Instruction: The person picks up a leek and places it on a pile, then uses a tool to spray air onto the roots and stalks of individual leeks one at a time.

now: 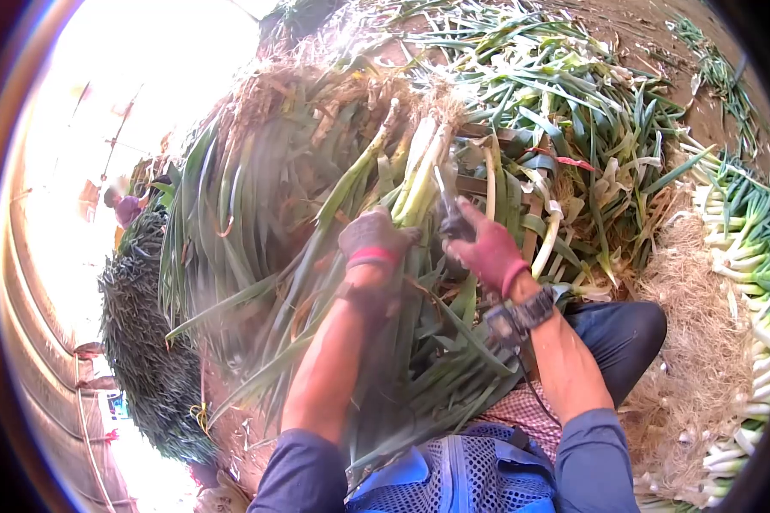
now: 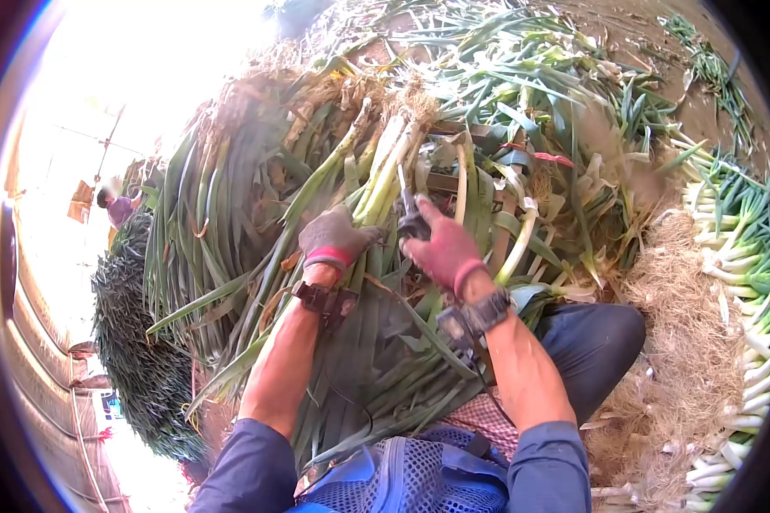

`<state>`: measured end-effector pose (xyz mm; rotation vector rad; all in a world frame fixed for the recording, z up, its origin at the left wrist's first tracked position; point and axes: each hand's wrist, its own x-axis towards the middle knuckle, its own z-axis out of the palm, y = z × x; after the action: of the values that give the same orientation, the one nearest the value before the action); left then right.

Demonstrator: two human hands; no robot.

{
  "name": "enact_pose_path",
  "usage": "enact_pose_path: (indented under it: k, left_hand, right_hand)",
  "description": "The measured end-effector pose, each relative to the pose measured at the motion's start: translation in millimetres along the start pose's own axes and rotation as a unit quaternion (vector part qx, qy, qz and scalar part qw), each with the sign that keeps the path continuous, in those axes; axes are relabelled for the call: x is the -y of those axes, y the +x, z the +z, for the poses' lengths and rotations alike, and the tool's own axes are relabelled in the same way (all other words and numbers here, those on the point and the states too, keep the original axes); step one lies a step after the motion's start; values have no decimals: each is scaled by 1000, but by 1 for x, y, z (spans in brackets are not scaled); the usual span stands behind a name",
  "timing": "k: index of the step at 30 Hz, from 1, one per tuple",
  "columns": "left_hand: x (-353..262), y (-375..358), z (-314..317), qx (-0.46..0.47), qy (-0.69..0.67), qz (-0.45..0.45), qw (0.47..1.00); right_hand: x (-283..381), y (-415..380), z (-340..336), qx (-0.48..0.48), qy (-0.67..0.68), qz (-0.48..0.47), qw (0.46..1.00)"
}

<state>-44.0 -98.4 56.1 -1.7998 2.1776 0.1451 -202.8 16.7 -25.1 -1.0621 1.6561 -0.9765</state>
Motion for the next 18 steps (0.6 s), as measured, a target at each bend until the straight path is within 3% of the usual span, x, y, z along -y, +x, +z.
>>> enact_pose_path:
  k: [9,12,14,16,18]
  left_hand:
    - [1,-1,4,-7,-7,4,1000]
    - [5,-7,5,-11,-8,16,1000]
    - [11,-12,11,-16,-8,30,999]
    - [20,-19,21,-119,-23,98,988]
    - [28,-24,25,-138,-46,111,983]
  right_hand:
    - [5,63,-19,-81,-68,39,994]
    - [1,34,-15,-33,-30,45,998]
    - [-10,6,0,5,68,-1,998]
    - [-11,-29,2,32,78,-2,996]
    - [-15,-65,7,58,88,-6,994]
